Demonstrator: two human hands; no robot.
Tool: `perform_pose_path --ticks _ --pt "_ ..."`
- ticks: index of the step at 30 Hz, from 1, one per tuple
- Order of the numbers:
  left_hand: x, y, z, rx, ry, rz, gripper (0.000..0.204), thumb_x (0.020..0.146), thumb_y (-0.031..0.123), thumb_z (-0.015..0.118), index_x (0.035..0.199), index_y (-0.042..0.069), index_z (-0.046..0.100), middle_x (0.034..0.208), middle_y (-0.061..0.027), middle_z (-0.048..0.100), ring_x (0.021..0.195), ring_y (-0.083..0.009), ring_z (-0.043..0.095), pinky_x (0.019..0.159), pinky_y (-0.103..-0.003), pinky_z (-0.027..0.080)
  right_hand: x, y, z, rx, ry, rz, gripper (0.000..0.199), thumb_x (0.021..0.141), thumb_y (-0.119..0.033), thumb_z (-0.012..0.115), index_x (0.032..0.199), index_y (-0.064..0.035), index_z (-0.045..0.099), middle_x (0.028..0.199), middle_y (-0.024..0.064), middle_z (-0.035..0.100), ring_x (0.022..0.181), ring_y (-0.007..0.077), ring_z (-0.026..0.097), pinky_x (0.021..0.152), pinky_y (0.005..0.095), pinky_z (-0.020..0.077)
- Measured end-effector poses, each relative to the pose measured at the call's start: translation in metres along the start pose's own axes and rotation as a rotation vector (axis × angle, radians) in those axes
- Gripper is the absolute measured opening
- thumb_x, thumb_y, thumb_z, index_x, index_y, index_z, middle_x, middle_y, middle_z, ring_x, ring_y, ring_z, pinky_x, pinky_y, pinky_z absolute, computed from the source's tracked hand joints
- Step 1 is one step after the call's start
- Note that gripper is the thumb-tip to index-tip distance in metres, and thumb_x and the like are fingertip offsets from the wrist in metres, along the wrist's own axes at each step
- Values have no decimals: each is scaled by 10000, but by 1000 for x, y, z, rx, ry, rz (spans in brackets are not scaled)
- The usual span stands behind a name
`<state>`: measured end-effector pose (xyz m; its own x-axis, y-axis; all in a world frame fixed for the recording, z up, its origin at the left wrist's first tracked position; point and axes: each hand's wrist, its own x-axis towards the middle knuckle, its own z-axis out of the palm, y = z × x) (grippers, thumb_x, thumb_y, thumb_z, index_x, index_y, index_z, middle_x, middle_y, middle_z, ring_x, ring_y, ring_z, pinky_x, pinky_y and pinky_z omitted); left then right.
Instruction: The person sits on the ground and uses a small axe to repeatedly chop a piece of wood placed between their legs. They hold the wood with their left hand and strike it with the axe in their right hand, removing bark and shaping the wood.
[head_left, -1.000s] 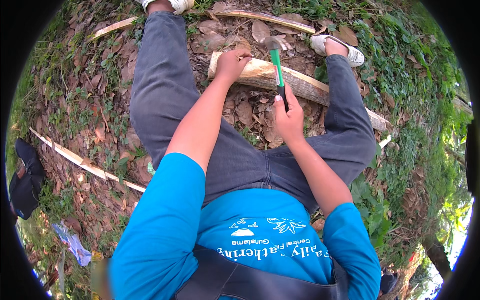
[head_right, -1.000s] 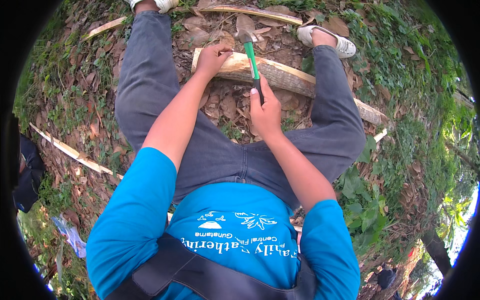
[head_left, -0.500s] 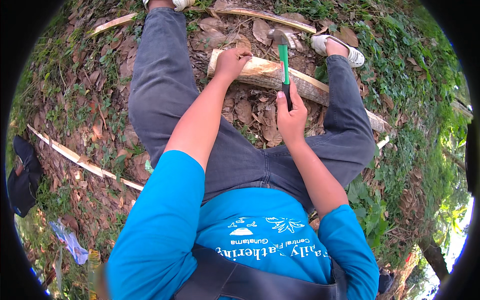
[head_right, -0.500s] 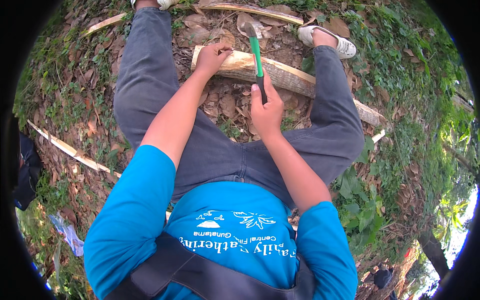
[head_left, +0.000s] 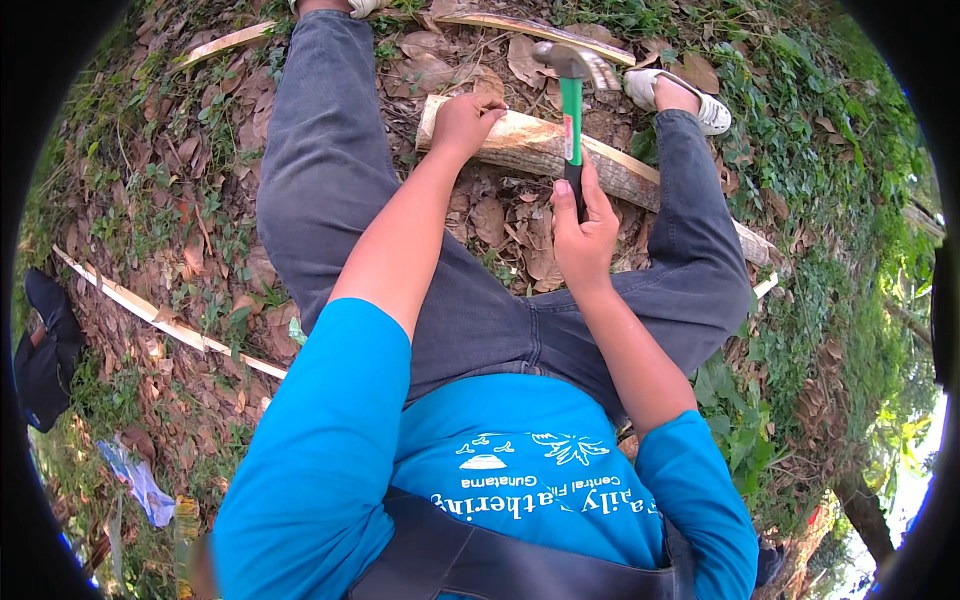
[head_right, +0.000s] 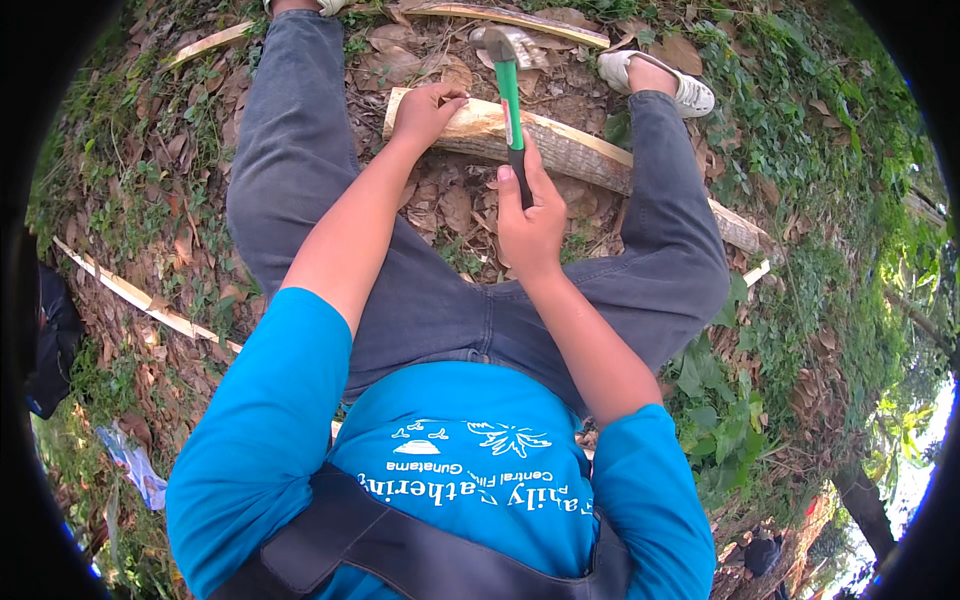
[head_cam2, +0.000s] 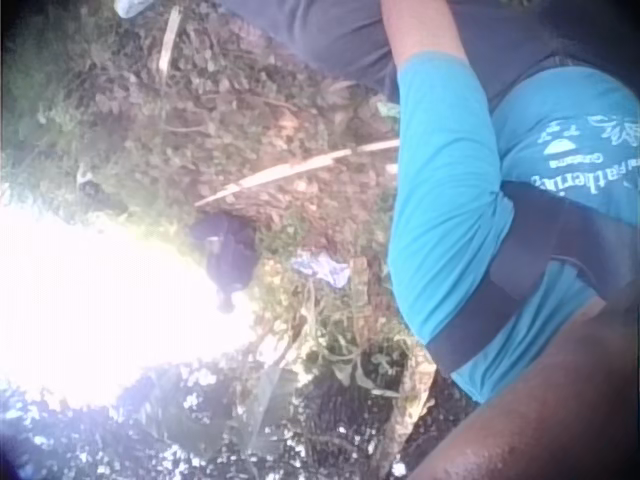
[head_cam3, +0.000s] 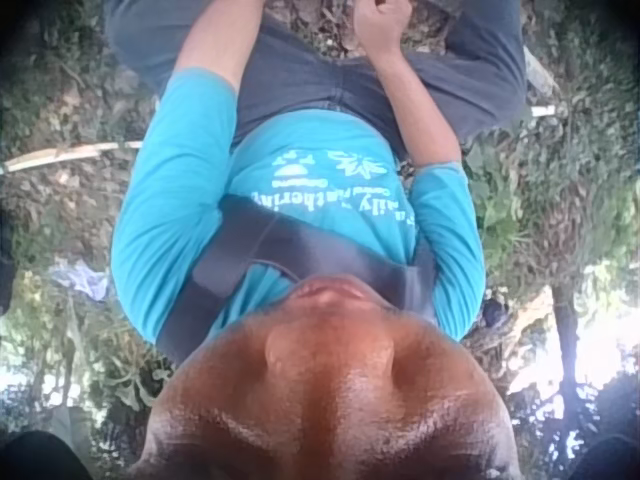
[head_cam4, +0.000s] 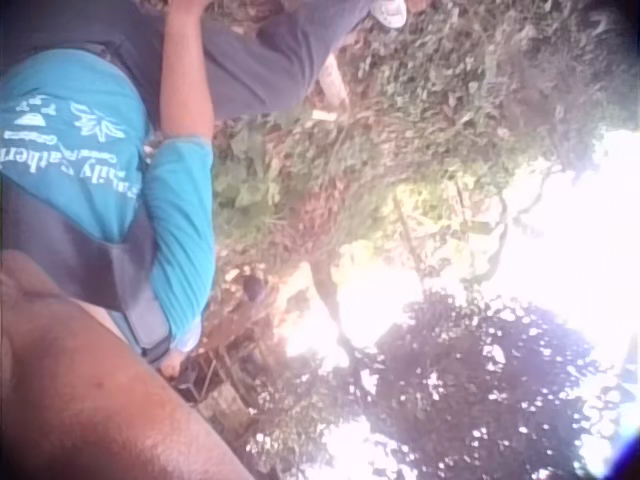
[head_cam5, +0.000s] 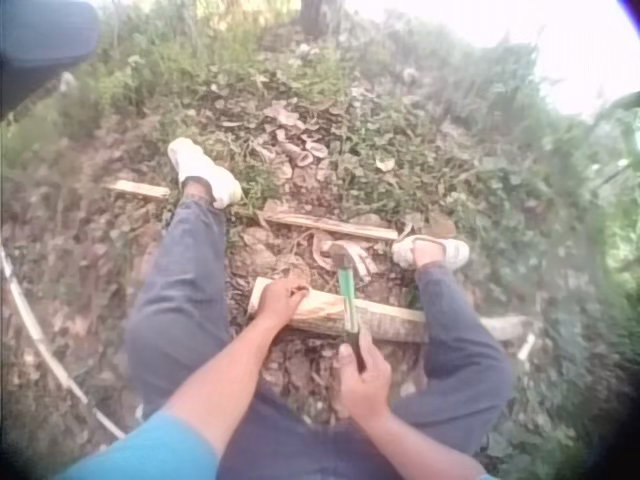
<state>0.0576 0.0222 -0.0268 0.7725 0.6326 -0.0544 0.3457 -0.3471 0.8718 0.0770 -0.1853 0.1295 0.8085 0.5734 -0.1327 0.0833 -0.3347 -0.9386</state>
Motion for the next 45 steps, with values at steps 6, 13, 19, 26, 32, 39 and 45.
perform_pose_path --ticks 6,13,19,26,32,39,45 --pt "4 5 1 36 -26 14 179 837 175 753 981 70 744 911 -90 667 784 -240 674 722 -354 518 -1 32 6 -91 26 -19 476 994 -105 584 1450 -17 481 1076 104 687 921 95 603 831 257 482" --pt "2 2 4 8 3 -16 142 819 171 765 948 111 766 879 -81 650 807 -241 663 741 -361 521 2 7 -1 5 17 -14 481 1002 -106 583 1469 -52 481 885 -17 589 736 35 514 686 207 468" --pt "1 3 2 -43 -20 -52 134 826 171 766 944 107 764 909 -78 647 794 -236 664 736 -366 519 0 3 0 32 150 -161 518 1008 -83 566 1500 -28 412 995 72 674 813 99 593 762 250 496" --pt "-1 -4 5 43 39 115 131 840 118 742 953 53 742 880 -92 621 736 -227 646 682 -337 507 -6 48 6 -237 -36 55 504 972 -123 581 1467 -170 500 787 76 656 693 111 573 701 281 484" --pt "-21 17 -25 520 105 54 436 817 251 739 1232 161 639 1232 -102 556 1166 -314 526 1008 -450 401 -10 18 0 -45 75 -31 497 998 -130 564 1484 -101 466 870 4 605 745 68 500 708 232 447" --pt "-50 27 -41 691 -139 -524 1053 863 519 668 1593 180 -11 1506 -214 371 1342 -401 453 1036 -527 445 -11 62 7 -185 -7 75 488 977 -163 573 1455 -97 500 1025 105 699 841 162 645 790 298 496" --pt "-56 31 -46 692 -297 -605 1067 888 528 646 1591 130 -51 1422 -201 506 1237 -344 577 998 -487 487 0 46 -7 -175 -18 58 499 972 -187 562 1462 -121 497 880 123 708 775 173 669 762 316 512"
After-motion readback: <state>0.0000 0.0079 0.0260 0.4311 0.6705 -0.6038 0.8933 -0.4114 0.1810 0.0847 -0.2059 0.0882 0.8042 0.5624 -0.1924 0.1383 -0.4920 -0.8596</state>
